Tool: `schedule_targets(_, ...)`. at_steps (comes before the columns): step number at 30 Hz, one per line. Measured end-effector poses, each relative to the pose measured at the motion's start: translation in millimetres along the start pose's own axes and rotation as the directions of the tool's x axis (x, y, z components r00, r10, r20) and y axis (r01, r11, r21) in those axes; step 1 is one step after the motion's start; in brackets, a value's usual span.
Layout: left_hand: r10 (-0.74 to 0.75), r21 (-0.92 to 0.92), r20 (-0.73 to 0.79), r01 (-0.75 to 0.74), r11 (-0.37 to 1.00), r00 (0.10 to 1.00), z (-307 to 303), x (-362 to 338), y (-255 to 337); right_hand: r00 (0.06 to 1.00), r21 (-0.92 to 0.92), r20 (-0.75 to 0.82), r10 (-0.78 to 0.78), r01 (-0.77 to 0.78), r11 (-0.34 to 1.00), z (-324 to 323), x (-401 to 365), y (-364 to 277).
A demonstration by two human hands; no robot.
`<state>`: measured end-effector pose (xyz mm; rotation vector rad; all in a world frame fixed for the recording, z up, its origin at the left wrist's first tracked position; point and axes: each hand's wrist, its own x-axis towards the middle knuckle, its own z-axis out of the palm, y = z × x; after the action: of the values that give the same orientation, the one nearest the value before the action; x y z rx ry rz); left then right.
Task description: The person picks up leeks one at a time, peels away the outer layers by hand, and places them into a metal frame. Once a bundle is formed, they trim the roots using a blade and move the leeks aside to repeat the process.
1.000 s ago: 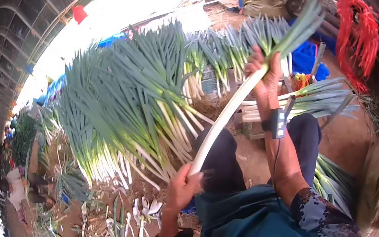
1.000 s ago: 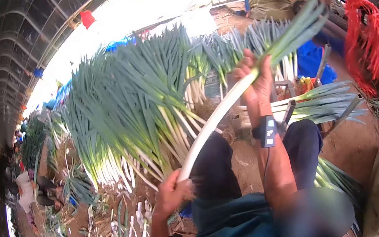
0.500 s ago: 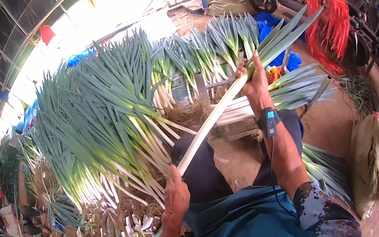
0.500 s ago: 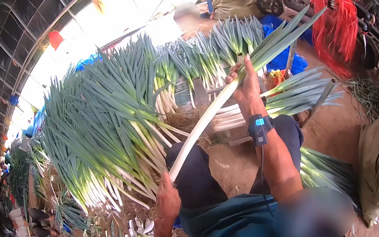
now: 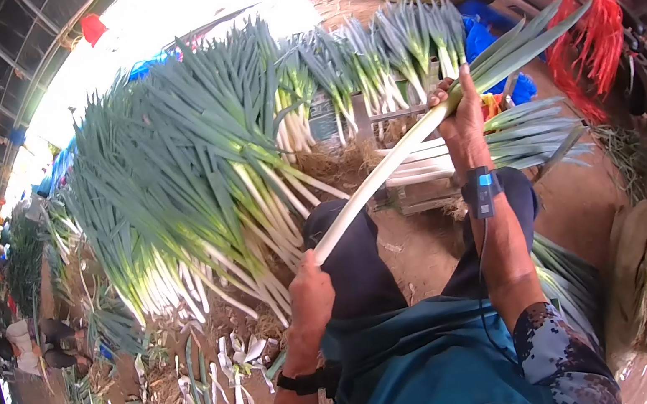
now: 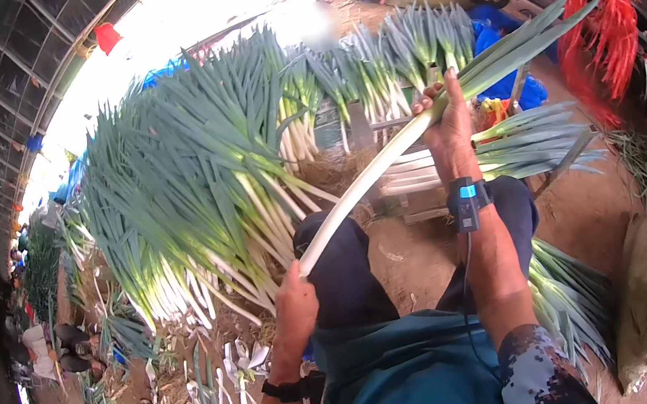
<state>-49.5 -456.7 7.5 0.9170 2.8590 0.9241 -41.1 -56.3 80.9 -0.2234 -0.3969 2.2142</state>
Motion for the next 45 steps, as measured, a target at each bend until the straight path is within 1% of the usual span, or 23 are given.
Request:
schedule_targets(3,0.026,-0.17,-0.114,-0.046,0.984,0.993,-0.9,1.0,-6.5,0.997,-0.041,-0.058,-0.057,0.055,0.998,3.1,2.3,1.9)
schedule_targets(4,-0.072,-0.347,-0.068,0.044,0.937,0.995,-5.2,2.2,-8.1,0.995,-0.044,-0.086,-0.057,0.053,0.998,5.5,3.7,2.3)
schedule_targets(6,0.019,-0.381,-0.261,-0.12,0.917,0.965,-9.6,0.6,6.5,0.982,-0.134,-0.142,-0.122,0.103,0.986,17.4,3.0,2.2)
schedule_targets(8,-0.088,-0.581,-0.084,0.023,0.814,0.993,-8.3,6.8,-5.2,0.984,-0.171,-0.136,-0.117,0.093,0.981,32.7,-1.8,3.7)
schedule_targets(9,-0.067,-0.601,-0.068,0.013,0.799,0.995,-15.6,11.2,-4.2,0.996,-0.109,-0.037,-0.082,0.077,0.991,31.3,-2.1,1.8)
schedule_targets(10,-0.097,-0.673,-0.005,0.068,0.737,0.995,-23.8,18.1,-5.5,0.995,-0.009,0.095,0.04,-0.039,0.999,28.1,0.3,-4.5)
schedule_targets(12,-0.164,-0.781,0.129,0.202,0.591,0.978,-38.0,25.8,-7.6,0.975,0.053,0.206,0.077,-0.09,0.995,35.2,-9.3,-16.5)
schedule_targets(13,-0.222,-0.833,0.151,0.245,0.497,0.963,-42.2,31.6,0.2,0.965,-0.028,0.254,0.073,-0.068,0.997,34.0,-6.1,-21.6)
schedule_targets(16,-0.254,-0.873,0.206,0.295,0.388,0.945,-50.3,49.0,-12.5,0.919,-0.196,0.362,0.155,-0.088,0.977,6.5,12.2,-37.9)
schedule_targets(17,-0.263,-0.876,0.171,0.269,0.399,0.949,-48.2,54.2,-15.2,0.944,-0.244,0.297,0.144,-0.071,0.967,3.7,13.5,-38.0)
schedule_targets(20,-0.162,-0.575,0.011,0.138,0.806,0.987,-43.4,72.2,-49.0,0.99,-0.343,0.129,0.056,-0.009,0.939,0.7,8.9,-31.8)
schedule_targets(22,-0.203,-0.022,-0.106,0.202,0.979,0.973,-49.8,57.9,-62.9,0.998,-0.382,0.069,-0.003,0.029,0.924,-2.1,8.7,-27.6)
schedule_targets(24,-0.134,0.511,-0.181,0.21,0.834,0.974,-55.7,50.6,-93.6,0.998,-0.416,0.053,-0.04,0.059,0.908,-7.8,18.2,-24.1)
schedule_targets(25,-0.205,0.324,-0.135,0.239,0.915,0.969,-63.5,54.5,-98.1,0.993,-0.437,0.054,-0.101,0.114,0.892,-5.4,16.1,-23.4)
schedule_targets(28,-0.092,0.266,-0.144,0.128,0.955,0.985,-78.2,66.6,-8.0,0.999,-0.413,0.007,-0.049,0.047,0.909,-0.2,17.5,-19.5)
schedule_targets(30,0.155,0.367,-0.121,-0.101,0.925,0.981,-72.0,83.6,36.4,0.998,-0.337,0.02,-0.056,0.06,0.94,4.0,17.8,-13.0)
schedule_targets(33,0.469,0.419,-0.118,-0.384,0.823,0.875,-52.8,115.4,55.1,0.999,-0.337,0.046,-0.015,0.029,0.941,15.7,10.9,-22.4)
schedule_targets(35,0.196,0.212,0.064,-0.206,0.956,0.978,-41.9,133.7,49.3,1.0,-0.356,0.011,0.023,-0.017,0.934,17.2,12.8,-43.0)
schedule_targets(36,0.07,0.124,0.187,-0.094,0.988,0.98,-35.6,142.2,46.2,1.0,-0.402,-0.006,0.001,-0.004,0.916,18.7,11.1,-55.9)
schedule_targets(37,0.237,0.077,0.072,-0.242,0.967,0.969,-27.6,143.6,45.7,1.0,-0.401,0.016,0.015,-0.007,0.916,9.7,18.7,-67.4)
schedule_targets(40,0.223,-0.106,0.18,-0.207,0.973,0.958,-9.2,155.2,58.8,0.997,-0.45,0.074,0.005,0.029,0.893,-5.9,31.0,-100.7)
schedule_targets(44,0.254,-0.27,0.144,-0.209,0.94,0.957,-0.6,185.2,83.9,0.999,-0.65,0.018,0.04,-0.019,0.759,-22.3,37.0,-137.1)
schedule_targets(45,0.354,-0.28,0.106,-0.313,0.907,0.929,7.0,198.0,77.3,1.0,-0.689,0.008,-0.008,0.011,0.724,-30.9,42.3,-143.1)
